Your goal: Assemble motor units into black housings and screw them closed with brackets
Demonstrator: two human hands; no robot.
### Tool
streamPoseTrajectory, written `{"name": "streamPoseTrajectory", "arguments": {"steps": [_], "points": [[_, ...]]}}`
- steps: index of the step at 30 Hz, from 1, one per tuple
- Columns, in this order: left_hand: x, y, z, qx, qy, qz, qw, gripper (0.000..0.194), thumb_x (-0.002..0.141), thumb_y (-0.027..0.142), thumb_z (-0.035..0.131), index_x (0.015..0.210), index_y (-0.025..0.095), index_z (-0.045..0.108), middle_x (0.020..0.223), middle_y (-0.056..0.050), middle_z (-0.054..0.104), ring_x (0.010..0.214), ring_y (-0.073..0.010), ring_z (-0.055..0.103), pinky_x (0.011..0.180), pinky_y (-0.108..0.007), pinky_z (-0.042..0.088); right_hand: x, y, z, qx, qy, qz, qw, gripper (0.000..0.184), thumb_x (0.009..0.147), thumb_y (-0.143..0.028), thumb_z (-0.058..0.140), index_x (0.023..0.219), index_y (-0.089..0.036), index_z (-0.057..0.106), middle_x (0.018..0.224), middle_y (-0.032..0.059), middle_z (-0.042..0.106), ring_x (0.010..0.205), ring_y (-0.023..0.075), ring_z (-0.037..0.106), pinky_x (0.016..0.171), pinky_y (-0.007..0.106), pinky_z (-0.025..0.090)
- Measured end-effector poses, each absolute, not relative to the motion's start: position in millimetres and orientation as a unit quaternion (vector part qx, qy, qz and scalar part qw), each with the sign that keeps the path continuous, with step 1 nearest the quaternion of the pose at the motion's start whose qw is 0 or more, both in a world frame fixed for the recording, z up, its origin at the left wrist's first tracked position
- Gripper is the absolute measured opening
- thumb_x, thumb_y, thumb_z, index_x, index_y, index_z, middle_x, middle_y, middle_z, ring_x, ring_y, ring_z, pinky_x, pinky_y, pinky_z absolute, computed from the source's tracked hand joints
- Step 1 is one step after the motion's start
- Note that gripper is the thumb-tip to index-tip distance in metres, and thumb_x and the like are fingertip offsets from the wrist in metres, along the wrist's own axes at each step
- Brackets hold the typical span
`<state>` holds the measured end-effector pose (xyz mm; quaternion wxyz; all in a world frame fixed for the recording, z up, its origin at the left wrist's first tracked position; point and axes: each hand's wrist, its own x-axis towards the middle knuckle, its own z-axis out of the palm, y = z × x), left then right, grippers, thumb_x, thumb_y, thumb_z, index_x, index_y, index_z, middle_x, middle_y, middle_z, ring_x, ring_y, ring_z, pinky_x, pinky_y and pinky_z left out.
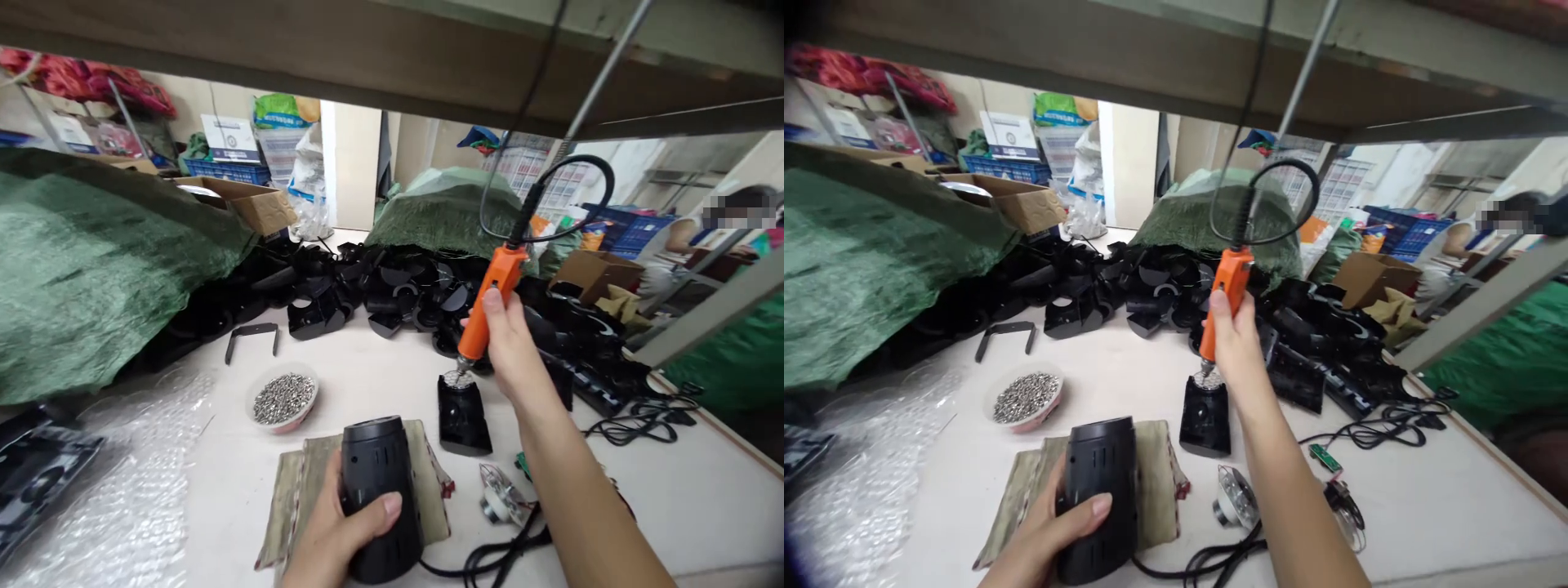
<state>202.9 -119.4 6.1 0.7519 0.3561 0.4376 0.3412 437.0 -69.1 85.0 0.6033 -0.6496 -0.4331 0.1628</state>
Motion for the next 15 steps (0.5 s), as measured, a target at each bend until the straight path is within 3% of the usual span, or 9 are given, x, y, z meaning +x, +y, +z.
{"name": "streamPoseTrajectory", "arguments": {"steps": [3, 7, 10, 12, 15], "points": [[201.2, -117.8, 6.9, 0.359, 0.440, 0.321, 0.758, 0.085, 0.057, 0.043, 0.079, 0.130, 0.020, 0.041, 0.107, -0.009, 0.070, 0.102, -0.0313, 0.064, 0.082, -0.040, 0.050, 415.0, -84.0, 77.6, -0.635, -0.432, 0.188, 0.612, 0.068, 0.081, -0.073, 0.036, 0.133, -0.028, 0.036, 0.112, 0.0066, 0.057, 0.090, 0.0216, 0.063, 0.074, 0.034, 0.053], [202.0, -117.0, 2.9, 0.375, 0.445, 0.327, 0.744, 0.083, 0.059, 0.040, 0.077, 0.131, 0.020, 0.039, 0.119, -0.010, 0.065, 0.111, -0.0314, 0.058, 0.089, -0.041, 0.047, 392.9, -120.4, 69.1, -0.644, -0.438, 0.215, 0.589, 0.070, 0.077, -0.058, 0.061, 0.135, -0.027, 0.036, 0.113, 0.0068, 0.059, 0.099, 0.0231, 0.059, 0.093, 0.040, 0.045], [203.3, -116.7, 3.2, 0.403, 0.432, 0.331, 0.736, 0.077, 0.060, 0.036, 0.075, 0.127, 0.019, 0.041, 0.121, -0.010, 0.063, 0.112, -0.0297, 0.056, 0.093, -0.040, 0.043, 386.5, -134.0, 71.8, -0.615, -0.429, 0.230, 0.620, 0.058, 0.077, -0.050, 0.065, 0.128, -0.027, 0.047, 0.097, 0.0055, 0.065, 0.094, 0.0244, 0.061, 0.096, 0.045, 0.042], [204.5, -116.0, 5.6, 0.424, 0.425, 0.323, 0.731, 0.069, 0.061, 0.033, 0.074, 0.122, 0.017, 0.044, 0.115, -0.010, 0.065, 0.107, -0.0283, 0.057, 0.092, -0.039, 0.042, 380.8, -136.7, 76.7, -0.549, -0.397, 0.240, 0.695, 0.052, 0.076, -0.049, 0.066, 0.122, -0.027, 0.053, 0.076, 0.0011, 0.062, 0.076, 0.0201, 0.059, 0.090, 0.042, 0.046], [206.9, -115.1, 9.4, 0.448, 0.430, 0.319, 0.716, 0.067, 0.060, 0.027, 0.073, 0.119, 0.016, 0.044, 0.105, -0.008, 0.065, 0.097, -0.0257, 0.058, 0.088, -0.037, 0.043, 367.2, -140.3, 82.9, -0.437, -0.344, 0.265, 0.787, 0.045, 0.077, -0.055, 0.062, 0.111, -0.025, 0.061, 0.053, -0.0043, 0.048, 0.052, 0.0130, 0.043, 0.065, 0.031, 0.049]]}}
